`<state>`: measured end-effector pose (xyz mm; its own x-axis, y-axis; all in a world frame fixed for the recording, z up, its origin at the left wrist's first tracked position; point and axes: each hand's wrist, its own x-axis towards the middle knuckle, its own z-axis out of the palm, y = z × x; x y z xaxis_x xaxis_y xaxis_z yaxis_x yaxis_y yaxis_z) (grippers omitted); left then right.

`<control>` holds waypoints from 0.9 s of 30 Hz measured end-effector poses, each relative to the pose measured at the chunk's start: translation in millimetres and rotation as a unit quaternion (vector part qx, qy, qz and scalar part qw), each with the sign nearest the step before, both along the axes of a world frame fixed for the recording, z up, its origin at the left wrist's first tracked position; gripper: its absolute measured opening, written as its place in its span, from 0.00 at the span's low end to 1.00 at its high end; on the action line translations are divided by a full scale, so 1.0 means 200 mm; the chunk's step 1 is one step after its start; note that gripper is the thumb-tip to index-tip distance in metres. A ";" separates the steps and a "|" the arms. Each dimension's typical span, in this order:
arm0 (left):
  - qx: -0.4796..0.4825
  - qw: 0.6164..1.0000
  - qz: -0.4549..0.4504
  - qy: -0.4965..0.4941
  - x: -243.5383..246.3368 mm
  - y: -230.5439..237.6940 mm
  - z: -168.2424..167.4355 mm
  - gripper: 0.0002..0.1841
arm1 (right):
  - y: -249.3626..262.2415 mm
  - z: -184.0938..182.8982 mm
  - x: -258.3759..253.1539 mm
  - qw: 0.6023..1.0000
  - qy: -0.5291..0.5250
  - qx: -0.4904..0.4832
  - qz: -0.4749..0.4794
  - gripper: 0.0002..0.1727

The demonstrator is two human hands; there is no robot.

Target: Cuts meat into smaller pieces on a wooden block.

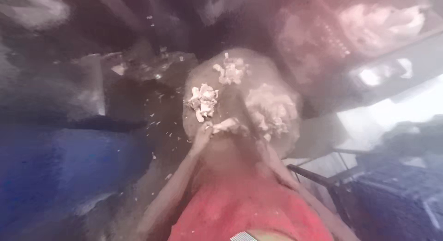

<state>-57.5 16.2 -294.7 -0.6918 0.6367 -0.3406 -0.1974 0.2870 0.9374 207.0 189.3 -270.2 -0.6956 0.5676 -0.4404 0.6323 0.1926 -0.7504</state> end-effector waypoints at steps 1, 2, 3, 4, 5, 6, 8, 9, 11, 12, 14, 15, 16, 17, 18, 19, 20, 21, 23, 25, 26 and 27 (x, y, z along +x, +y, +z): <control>-0.004 0.999 -0.014 0.034 0.01 0.00 -0.08 0.10 | 0.00 0.09 -0.06 0.999 0.044 0.009 0.010 0.32; -0.008 0.997 -0.029 0.071 0.03 0.00 -0.10 0.09 | -0.01 0.18 -0.11 0.994 0.105 0.018 0.022 0.34; -0.025 0.993 -0.046 0.106 0.04 0.00 -0.07 0.10 | -0.03 0.28 -0.16 0.985 0.171 0.016 0.034 0.37; -0.040 0.987 -0.070 0.141 0.06 -0.01 -0.04 0.11 | -0.06 0.38 -0.20 0.974 0.220 0.001 0.045 0.41; -0.050 0.978 -0.097 0.179 0.07 -0.02 -0.01 0.10 | -0.09 0.45 -0.24 0.964 0.260 -0.004 0.057 0.46; -0.055 0.969 -0.111 0.214 0.07 -0.02 0.01 0.10 | -0.12 0.48 -0.27 0.955 0.289 0.004 0.071 0.49; -0.057 0.964 -0.124 0.230 0.07 -0.03 0.02 0.09 | -0.17 0.36 -0.29 0.953 0.282 0.052 0.099 0.47; -0.064 0.965 -0.127 0.222 0.08 -0.04 0.02 0.09 | -0.19 0.24 -0.27 0.963 0.229 0.080 0.116 0.42; -0.081 0.964 -0.117 0.223 0.08 -0.05 0.01 0.10 | -0.20 -0.01 -0.20 0.985 0.025 0.076 0.155 0.34; -0.087 0.966 -0.110 0.217 0.09 -0.07 0.03 0.09 | -0.18 -0.12 -0.17 0.981 -0.071 0.059 0.170 0.35; -0.104 0.971 -0.086 0.199 0.08 -0.13 0.12 0.10 | -0.16 -0.17 -0.13 0.973 -0.152 0.052 0.166 0.36; -0.111 0.972 -0.079 0.193 0.07 -0.18 0.17 0.10 | -0.17 -0.12 -0.11 0.974 -0.162 0.056 0.151 0.36; -0.122 0.971 -0.084 0.188 0.06 -0.26 0.21 0.10 | -0.20 -0.07 -0.08 0.974 -0.170 0.067 0.133 0.36; -0.133 0.969 -0.090 0.186 0.02 -0.31 0.25 0.10 | -0.21 -0.03 -0.07 0.975 -0.171 0.087 0.115 0.35; -0.147 0.968 -0.094 0.180 -0.01 -0.35 0.27 0.09 | -0.22 -0.02 -0.06 0.977 -0.159 0.103 0.099 0.34; -0.167 0.967 -0.099 0.167 -0.04 -0.39 0.29 0.10 | -0.23 -0.02 -0.03 0.981 -0.143 0.095 0.092 0.33; -0.180 0.965 -0.108 0.157 -0.07 -0.40 0.30 0.10 | -0.22 -0.03 0.00 0.985 -0.126 0.064 0.099 0.34; -0.186 0.964 -0.115 0.153 -0.10 -0.39 0.31 0.11 | -0.21 -0.04 0.02 0.985 -0.120 0.028 0.119 0.35; -0.168 0.967 -0.116 0.155 -0.16 -0.32 0.35 0.11 | -0.20 0.09 0.01 0.966 -0.179 -0.023 0.185 0.34; -0.128 0.970 -0.108 0.176 -0.19 -0.16 0.43 0.12 | -0.25 0.32 -0.08 0.921 -0.323 -0.011 0.216 0.28; -0.104 0.969 -0.115 0.190 -0.21 -0.07 0.46 0.14 | -0.25 0.29 -0.05 0.901 -0.350 0.031 0.256 0.28; -0.085 0.964 -0.133 0.215 -0.21 0.03 0.46 0.14 | -0.22 0.03 0.12 0.921 -0.209 0.175 0.277 0.27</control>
<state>-99.9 21.3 -201.9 -0.6116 0.7715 -0.1751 0.3003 0.4312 0.8508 231.2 145.1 -263.7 -0.7328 0.3342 -0.5926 0.5833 0.7571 -0.2943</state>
